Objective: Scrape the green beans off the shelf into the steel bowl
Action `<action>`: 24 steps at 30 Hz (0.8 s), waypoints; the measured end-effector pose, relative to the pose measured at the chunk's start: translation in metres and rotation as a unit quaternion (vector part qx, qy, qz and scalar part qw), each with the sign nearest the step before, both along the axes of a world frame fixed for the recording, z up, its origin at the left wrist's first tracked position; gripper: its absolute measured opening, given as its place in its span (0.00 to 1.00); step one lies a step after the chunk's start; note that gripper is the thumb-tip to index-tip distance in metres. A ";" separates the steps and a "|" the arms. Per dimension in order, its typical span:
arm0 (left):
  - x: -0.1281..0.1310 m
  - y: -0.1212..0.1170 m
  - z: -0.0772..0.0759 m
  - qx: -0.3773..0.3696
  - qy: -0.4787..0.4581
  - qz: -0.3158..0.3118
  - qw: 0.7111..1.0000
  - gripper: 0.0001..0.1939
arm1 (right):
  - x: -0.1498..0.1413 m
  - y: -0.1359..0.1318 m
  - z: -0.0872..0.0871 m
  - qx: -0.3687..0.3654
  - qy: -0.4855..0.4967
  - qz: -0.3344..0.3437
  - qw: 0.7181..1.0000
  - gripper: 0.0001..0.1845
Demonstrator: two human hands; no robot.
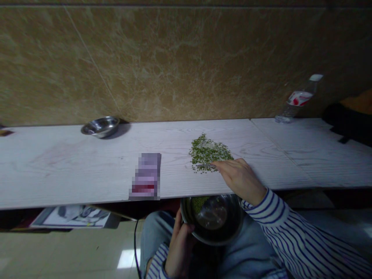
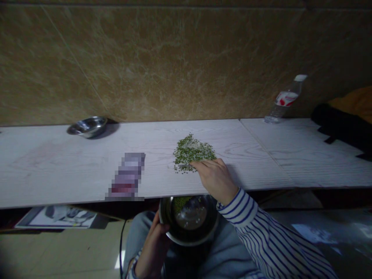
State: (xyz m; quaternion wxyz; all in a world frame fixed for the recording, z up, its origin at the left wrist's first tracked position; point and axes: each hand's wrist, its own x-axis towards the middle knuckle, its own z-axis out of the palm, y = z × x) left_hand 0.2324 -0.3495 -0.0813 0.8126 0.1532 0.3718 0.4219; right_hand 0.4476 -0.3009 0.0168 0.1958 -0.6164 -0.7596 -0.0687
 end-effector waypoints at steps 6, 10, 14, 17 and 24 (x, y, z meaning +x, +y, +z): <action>0.000 -0.002 -0.002 0.002 -0.001 -0.001 1.000 0.34 | -0.002 0.004 -0.004 0.004 0.001 -0.009 1.000 0.16; 0.000 0.000 0.001 0.000 0.008 0.002 1.000 0.33 | -0.009 -0.002 -0.003 0.006 -0.003 0.015 1.000 0.16; -0.001 0.000 0.002 0.000 0.012 0.007 1.000 0.33 | -0.009 -0.011 -0.001 0.001 0.004 0.036 0.999 0.16; -0.002 -0.001 0.002 0.003 0.014 0.001 1.000 0.34 | -0.004 -0.015 -0.001 0.011 0.005 0.030 0.999 0.16; -0.001 -0.001 0.003 0.000 0.017 0.000 1.000 0.33 | 0.010 -0.022 -0.005 0.013 0.001 0.005 1.000 0.16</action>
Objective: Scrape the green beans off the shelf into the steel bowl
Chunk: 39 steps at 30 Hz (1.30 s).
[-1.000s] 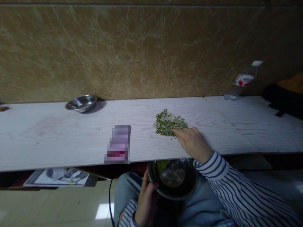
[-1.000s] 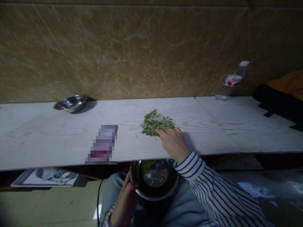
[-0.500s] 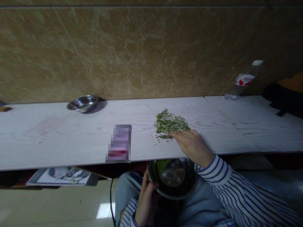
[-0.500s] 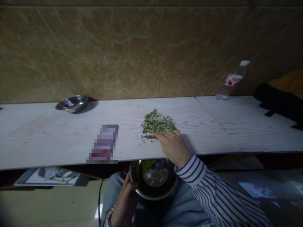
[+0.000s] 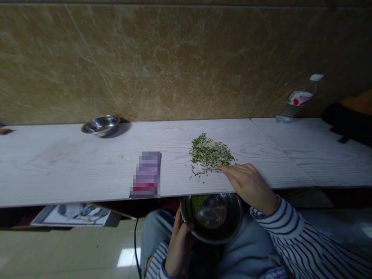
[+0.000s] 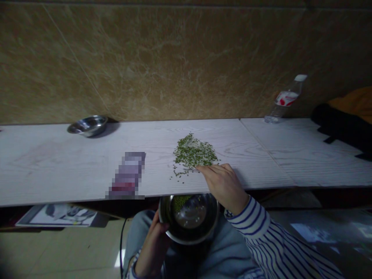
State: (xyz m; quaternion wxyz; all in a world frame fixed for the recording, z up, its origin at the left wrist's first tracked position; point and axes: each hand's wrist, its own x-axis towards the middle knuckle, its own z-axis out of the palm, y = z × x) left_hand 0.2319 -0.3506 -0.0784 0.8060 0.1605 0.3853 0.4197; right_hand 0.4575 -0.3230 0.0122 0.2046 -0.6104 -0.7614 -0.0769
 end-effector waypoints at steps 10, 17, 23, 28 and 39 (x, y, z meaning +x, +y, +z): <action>0.000 -0.002 -0.001 -0.004 0.004 -0.003 1.000 0.32 | 0.002 -0.013 -0.003 0.002 0.005 0.011 1.000 0.16; 0.002 -0.001 0.000 0.010 -0.002 -0.002 1.000 0.30 | 0.006 -0.009 -0.006 0.000 -0.012 -0.023 1.000 0.16; 0.001 0.000 0.001 0.004 -0.004 -0.004 1.000 0.32 | 0.000 -0.015 -0.004 -0.008 0.004 0.002 1.000 0.15; 0.001 -0.001 -0.001 0.008 -0.006 -0.001 1.000 0.33 | 0.005 -0.015 -0.004 0.006 0.005 -0.021 1.000 0.15; 0.002 0.001 -0.006 0.002 -0.009 0.004 1.000 0.36 | 0.001 -0.021 -0.009 0.007 0.022 -0.005 1.000 0.14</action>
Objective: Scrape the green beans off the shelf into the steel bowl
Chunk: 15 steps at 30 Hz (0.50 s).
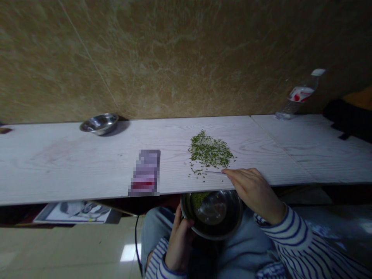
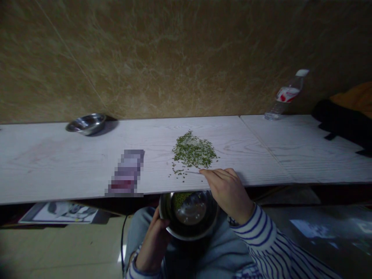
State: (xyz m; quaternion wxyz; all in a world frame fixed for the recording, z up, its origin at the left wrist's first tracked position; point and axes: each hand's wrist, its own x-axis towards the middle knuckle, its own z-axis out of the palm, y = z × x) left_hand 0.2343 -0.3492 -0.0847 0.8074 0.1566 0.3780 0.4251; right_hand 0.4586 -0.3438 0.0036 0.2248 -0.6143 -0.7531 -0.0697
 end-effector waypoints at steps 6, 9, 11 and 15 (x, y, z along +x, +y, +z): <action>0.001 -0.002 -0.001 0.004 -0.002 -0.004 1.000 0.36 | 0.003 0.007 -0.001 -0.001 -0.006 -0.031 1.000 0.14; 0.001 -0.001 -0.001 0.000 -0.002 -0.006 1.000 0.36 | 0.001 0.007 -0.001 -0.013 -0.012 -0.012 1.000 0.15; 0.000 -0.001 -0.001 0.004 -0.002 -0.004 1.000 0.36 | 0.000 0.005 0.000 -0.014 -0.010 0.002 1.000 0.15; -0.002 -0.002 -0.001 0.017 -0.008 -0.002 1.000 0.35 | -0.001 0.006 0.002 -0.008 -0.005 0.003 1.000 0.15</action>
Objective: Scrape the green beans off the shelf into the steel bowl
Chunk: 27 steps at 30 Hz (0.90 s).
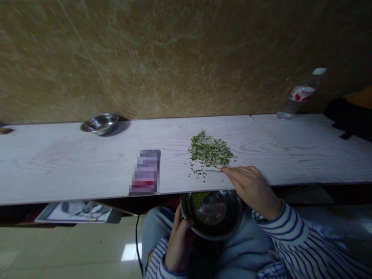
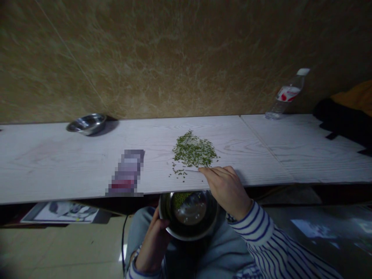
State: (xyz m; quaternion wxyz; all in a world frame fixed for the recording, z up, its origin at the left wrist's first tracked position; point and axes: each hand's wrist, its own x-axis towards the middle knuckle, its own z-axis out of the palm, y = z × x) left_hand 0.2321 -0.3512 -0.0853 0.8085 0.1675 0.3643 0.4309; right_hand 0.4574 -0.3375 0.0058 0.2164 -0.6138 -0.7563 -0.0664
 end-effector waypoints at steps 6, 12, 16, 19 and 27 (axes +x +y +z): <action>0.000 0.000 0.002 -0.010 -0.001 0.002 1.000 0.36 | -0.002 0.005 -0.001 0.001 -0.010 -0.006 1.000 0.15; 0.001 -0.001 0.001 -0.005 -0.005 0.002 1.000 0.35 | -0.002 -0.007 -0.001 -0.005 0.002 0.014 1.000 0.14; 0.001 -0.002 0.000 -0.003 -0.005 0.001 1.000 0.35 | -0.002 -0.013 0.001 -0.001 0.006 0.020 1.000 0.14; 0.002 -0.001 -0.001 -0.004 -0.005 0.002 1.000 0.35 | -0.003 -0.014 0.002 0.000 0.008 0.022 1.000 0.14; 0.000 0.000 0.003 -0.014 0.005 -0.001 1.000 0.35 | -0.002 -0.002 0.000 0.002 0.004 -0.001 1.000 0.16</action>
